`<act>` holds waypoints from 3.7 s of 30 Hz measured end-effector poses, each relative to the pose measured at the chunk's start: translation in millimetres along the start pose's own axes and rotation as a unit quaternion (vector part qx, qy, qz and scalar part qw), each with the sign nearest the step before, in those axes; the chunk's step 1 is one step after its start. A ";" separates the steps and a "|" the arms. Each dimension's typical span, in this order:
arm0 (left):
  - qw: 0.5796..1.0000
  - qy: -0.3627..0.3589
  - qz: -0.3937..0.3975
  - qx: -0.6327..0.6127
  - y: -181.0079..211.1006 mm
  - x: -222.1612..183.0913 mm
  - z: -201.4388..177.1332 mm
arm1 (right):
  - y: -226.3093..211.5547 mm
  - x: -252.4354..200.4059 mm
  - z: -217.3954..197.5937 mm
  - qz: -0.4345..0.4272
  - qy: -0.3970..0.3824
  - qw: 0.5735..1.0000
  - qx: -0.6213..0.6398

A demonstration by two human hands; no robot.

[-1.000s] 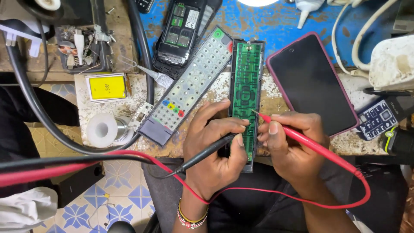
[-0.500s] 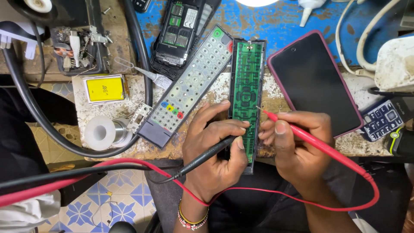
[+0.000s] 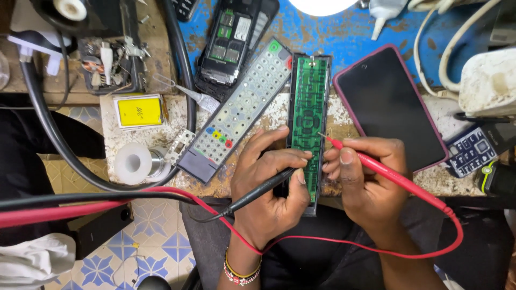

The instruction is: Testing a circuit board with a multimeter and soldering a wire to it at a repair bench.

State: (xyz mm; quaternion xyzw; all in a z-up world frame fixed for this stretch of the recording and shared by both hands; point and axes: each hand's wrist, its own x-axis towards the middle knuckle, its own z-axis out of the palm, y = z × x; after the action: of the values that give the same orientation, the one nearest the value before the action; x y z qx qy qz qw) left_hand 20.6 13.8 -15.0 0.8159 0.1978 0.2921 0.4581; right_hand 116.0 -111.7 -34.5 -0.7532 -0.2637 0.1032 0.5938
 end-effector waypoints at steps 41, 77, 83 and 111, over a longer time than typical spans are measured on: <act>0.999 0.041 0.008 0.008 21.7 -11.0 -9.6 | -18.8 10.3 -3.8 0.089 0.003 0.996 -0.023; 1.000 0.010 0.017 0.002 -0.3 -3.5 0.4 | -9.4 1.5 -4.4 -0.003 -0.015 1.000 -0.008; 1.000 0.001 0.004 -0.006 -2.9 -3.5 -0.8 | -7.0 -0.7 -2.1 0.034 0.013 0.999 -0.005; 0.995 0.017 -0.097 0.000 -6.1 1.7 -3.3 | 9.9 -73.5 -105.7 -0.059 -0.236 0.842 -0.481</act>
State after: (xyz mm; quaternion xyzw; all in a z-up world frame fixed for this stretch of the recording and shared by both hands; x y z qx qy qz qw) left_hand 19.4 20.0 -18.4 0.7879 0.2837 0.2603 0.4806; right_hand 106.5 -240.3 -26.6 -0.8803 -0.4559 0.1027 0.0820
